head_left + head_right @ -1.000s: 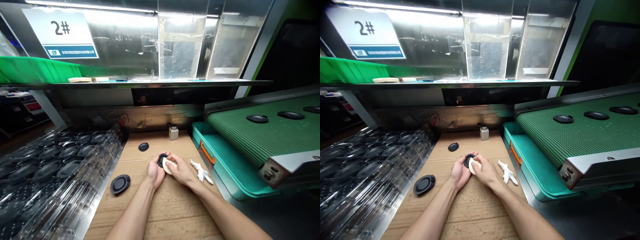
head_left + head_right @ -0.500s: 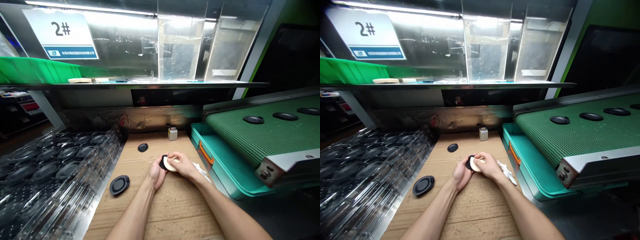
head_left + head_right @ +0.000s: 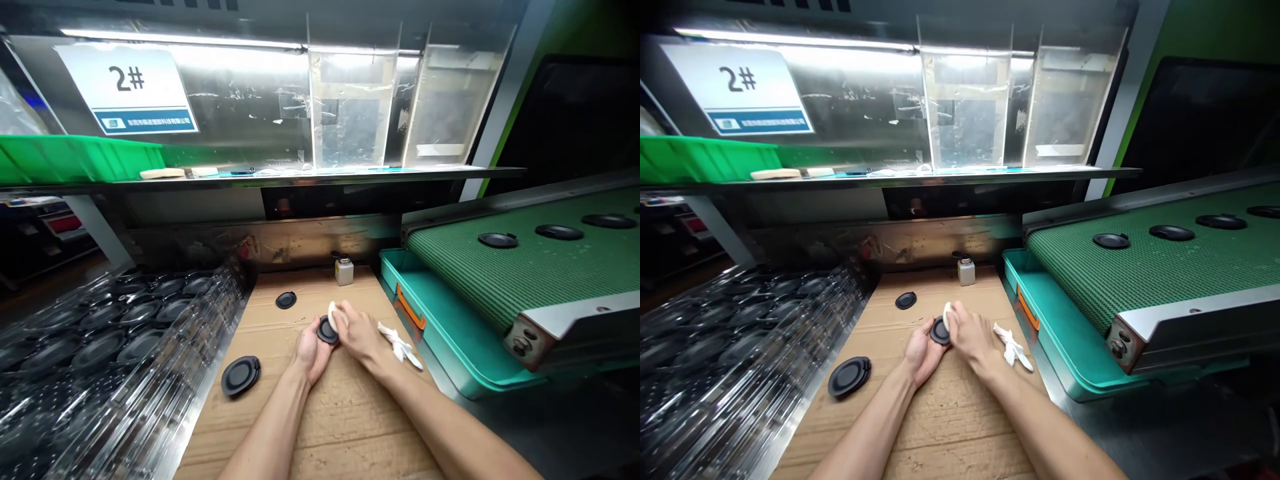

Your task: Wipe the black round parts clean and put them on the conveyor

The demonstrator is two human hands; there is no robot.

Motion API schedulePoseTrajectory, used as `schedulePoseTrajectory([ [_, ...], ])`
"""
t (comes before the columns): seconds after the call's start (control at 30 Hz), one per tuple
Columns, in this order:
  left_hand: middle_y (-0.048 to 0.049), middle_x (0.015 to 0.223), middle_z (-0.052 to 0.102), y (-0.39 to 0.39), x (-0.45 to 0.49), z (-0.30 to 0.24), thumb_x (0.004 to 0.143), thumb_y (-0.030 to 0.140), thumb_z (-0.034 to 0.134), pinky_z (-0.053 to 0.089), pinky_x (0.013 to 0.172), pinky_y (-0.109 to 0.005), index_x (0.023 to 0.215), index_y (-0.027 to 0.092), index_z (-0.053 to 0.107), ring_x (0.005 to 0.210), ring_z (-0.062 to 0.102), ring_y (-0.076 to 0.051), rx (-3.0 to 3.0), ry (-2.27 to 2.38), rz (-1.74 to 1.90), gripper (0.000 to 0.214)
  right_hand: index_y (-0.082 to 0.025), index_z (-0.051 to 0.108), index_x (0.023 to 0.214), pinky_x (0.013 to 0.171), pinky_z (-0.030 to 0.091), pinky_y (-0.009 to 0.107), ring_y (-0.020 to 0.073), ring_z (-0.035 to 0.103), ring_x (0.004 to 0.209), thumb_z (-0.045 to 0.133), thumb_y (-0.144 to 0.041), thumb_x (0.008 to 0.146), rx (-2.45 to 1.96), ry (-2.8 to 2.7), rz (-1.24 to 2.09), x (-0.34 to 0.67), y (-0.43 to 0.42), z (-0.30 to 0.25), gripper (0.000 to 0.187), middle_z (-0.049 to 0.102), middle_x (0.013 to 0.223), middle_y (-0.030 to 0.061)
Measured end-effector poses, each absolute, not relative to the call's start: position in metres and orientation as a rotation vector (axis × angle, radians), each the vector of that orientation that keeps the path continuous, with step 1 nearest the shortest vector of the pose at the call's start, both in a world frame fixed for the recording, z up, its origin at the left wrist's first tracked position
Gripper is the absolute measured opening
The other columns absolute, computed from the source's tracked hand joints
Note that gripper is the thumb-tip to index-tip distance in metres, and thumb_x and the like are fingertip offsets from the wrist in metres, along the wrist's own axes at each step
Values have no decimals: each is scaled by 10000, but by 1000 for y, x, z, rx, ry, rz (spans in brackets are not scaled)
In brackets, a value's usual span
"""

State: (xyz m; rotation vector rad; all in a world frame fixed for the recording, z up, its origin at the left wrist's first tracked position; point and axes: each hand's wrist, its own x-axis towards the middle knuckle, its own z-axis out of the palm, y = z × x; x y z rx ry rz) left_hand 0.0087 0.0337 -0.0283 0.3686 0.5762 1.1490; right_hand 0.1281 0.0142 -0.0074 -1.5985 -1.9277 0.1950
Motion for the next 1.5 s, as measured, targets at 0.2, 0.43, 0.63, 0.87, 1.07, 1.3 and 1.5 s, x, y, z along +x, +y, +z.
schedulePoseTrajectory([
  [0.2,-155,1034,692,37,10,-32,928,248,409,491,952,-395,998,81,640,1010,645,-235,397,588,1170,294,-255,551,1057,578,327,257,197,628,676,334,-430,959,-1757,-1928,100,120,17,-11,295,689,804,46],
  [0.43,-186,1069,672,35,10,-29,932,249,397,507,922,-406,1032,57,619,1002,645,-247,394,601,1192,311,-268,584,1035,651,365,263,207,639,798,390,-441,932,-1744,-1814,274,133,23,-10,280,699,879,40],
  [0.63,-151,989,688,34,12,-30,904,257,462,500,925,-386,940,89,631,978,649,-242,444,598,1178,241,-207,654,888,658,418,234,162,616,760,541,-406,825,-1345,-1770,753,137,21,-11,237,693,867,19],
  [0.87,-156,1015,678,37,11,-31,912,252,446,509,894,-442,998,101,601,953,654,-249,435,630,1167,233,-165,655,854,529,393,219,134,561,583,609,-392,728,-1473,-1463,940,150,35,-23,263,654,668,6],
  [1.07,-166,1053,672,33,13,-30,896,257,479,500,921,-394,963,93,614,985,647,-239,425,618,1187,223,-170,657,778,549,405,217,129,565,598,615,-351,714,-1336,-1581,1072,147,29,-26,197,661,700,5],
  [1.3,-154,1038,679,32,12,-30,905,257,454,494,926,-411,959,104,626,991,647,-245,415,607,1197,236,-190,669,801,574,404,213,135,577,653,599,-360,734,-1427,-1638,890,145,29,-20,196,671,749,7],
  [1.5,-147,1038,682,32,14,-30,884,252,499,490,935,-414,980,107,635,1007,643,-251,452,625,1205,221,-180,657,837,545,394,206,126,565,619,596,-351,735,-1376,-1559,982,149,31,-23,208,667,735,2],
])
